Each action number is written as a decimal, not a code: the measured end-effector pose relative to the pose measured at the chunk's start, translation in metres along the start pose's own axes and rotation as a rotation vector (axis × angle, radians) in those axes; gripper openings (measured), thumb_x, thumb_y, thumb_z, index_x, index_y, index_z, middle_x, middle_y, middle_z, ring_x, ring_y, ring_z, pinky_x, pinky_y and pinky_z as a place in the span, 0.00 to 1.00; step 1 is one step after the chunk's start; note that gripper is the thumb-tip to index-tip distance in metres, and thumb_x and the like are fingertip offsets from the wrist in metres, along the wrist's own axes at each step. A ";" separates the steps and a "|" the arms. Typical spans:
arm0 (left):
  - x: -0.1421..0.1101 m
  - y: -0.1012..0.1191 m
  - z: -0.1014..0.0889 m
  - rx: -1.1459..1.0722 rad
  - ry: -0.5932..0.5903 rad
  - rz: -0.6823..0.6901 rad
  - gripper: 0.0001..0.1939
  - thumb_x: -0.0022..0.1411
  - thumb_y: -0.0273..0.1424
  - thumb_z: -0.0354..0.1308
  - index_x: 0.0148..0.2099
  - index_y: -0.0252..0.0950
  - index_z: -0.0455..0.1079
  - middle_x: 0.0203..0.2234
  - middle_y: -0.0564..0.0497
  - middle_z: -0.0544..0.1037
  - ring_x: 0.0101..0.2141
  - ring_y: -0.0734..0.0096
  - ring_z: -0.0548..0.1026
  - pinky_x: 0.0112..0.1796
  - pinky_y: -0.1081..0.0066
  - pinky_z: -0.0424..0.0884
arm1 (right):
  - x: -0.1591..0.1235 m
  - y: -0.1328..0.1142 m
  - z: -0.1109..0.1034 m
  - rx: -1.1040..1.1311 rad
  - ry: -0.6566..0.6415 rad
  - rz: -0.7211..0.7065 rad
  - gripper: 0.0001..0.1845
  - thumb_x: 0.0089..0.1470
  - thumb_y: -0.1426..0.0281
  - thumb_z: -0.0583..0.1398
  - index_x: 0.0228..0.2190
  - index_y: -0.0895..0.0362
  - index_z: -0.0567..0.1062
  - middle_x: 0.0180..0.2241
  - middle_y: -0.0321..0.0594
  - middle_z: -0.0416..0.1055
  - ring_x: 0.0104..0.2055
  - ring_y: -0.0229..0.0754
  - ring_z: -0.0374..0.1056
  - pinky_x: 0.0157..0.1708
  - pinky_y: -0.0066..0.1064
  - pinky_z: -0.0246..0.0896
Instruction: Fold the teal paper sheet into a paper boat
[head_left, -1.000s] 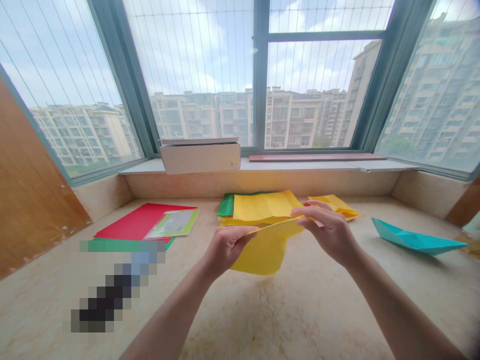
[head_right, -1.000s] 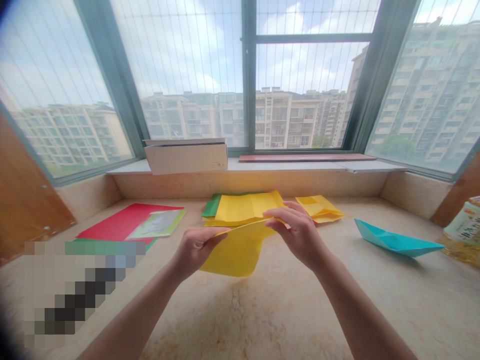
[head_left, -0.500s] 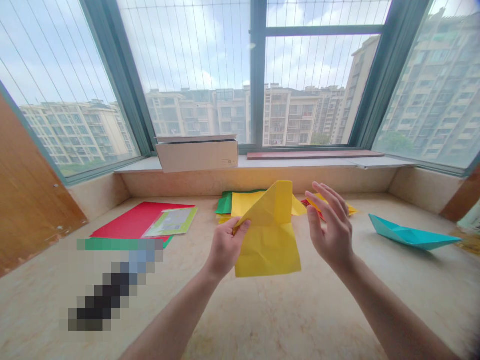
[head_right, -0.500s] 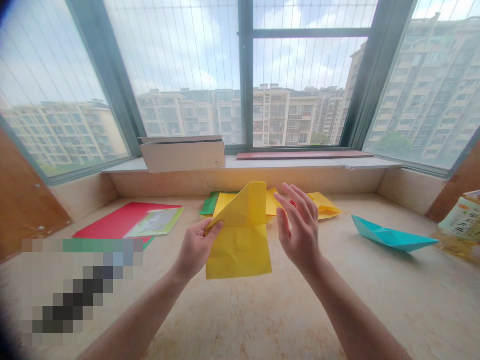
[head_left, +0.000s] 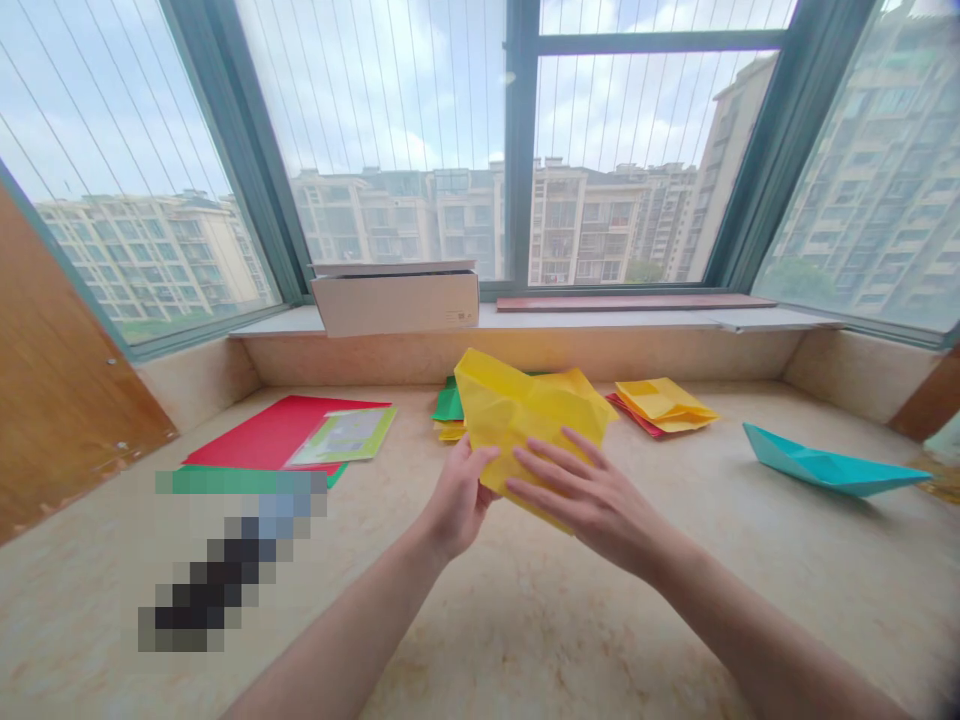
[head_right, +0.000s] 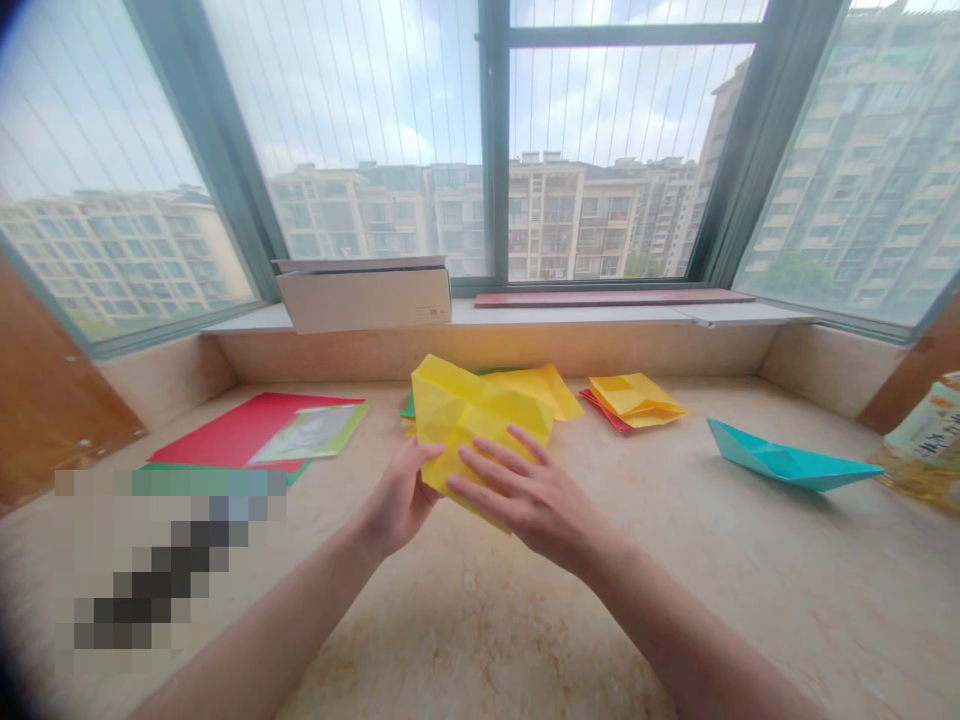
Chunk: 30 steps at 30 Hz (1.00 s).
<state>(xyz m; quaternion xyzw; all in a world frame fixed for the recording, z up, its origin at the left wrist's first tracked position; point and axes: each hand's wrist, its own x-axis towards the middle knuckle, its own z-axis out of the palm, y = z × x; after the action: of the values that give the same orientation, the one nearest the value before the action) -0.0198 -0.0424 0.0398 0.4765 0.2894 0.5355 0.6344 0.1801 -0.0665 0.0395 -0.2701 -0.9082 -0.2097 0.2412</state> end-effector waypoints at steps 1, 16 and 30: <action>0.000 0.000 -0.001 0.001 -0.012 -0.026 0.19 0.61 0.32 0.55 0.54 0.35 0.66 0.47 0.43 0.79 0.43 0.62 0.79 0.37 0.68 0.77 | -0.002 0.001 -0.001 0.016 -0.001 -0.017 0.28 0.63 0.77 0.55 0.62 0.47 0.62 0.63 0.39 0.62 0.67 0.46 0.54 0.66 0.53 0.46; 0.005 -0.023 -0.020 0.768 0.018 0.148 0.26 0.57 0.30 0.60 0.58 0.34 0.65 0.52 0.39 0.74 0.52 0.53 0.73 0.53 0.54 0.69 | -0.005 0.001 0.007 0.295 -0.114 -0.021 0.28 0.58 0.84 0.53 0.56 0.50 0.70 0.51 0.38 0.76 0.54 0.40 0.71 0.53 0.39 0.66; 0.007 -0.026 -0.037 1.481 -0.514 0.390 0.13 0.66 0.26 0.50 0.45 0.36 0.75 0.44 0.42 0.79 0.45 0.58 0.76 0.49 0.63 0.71 | -0.030 0.028 0.015 0.779 -0.359 0.161 0.13 0.58 0.69 0.62 0.46 0.46 0.78 0.44 0.33 0.79 0.44 0.40 0.76 0.44 0.30 0.71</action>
<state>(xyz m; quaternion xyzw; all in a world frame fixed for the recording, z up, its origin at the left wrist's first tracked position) -0.0398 -0.0242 0.0031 0.9234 0.3256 0.1795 0.0958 0.2140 -0.0485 0.0180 -0.2613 -0.9230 0.2185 0.1789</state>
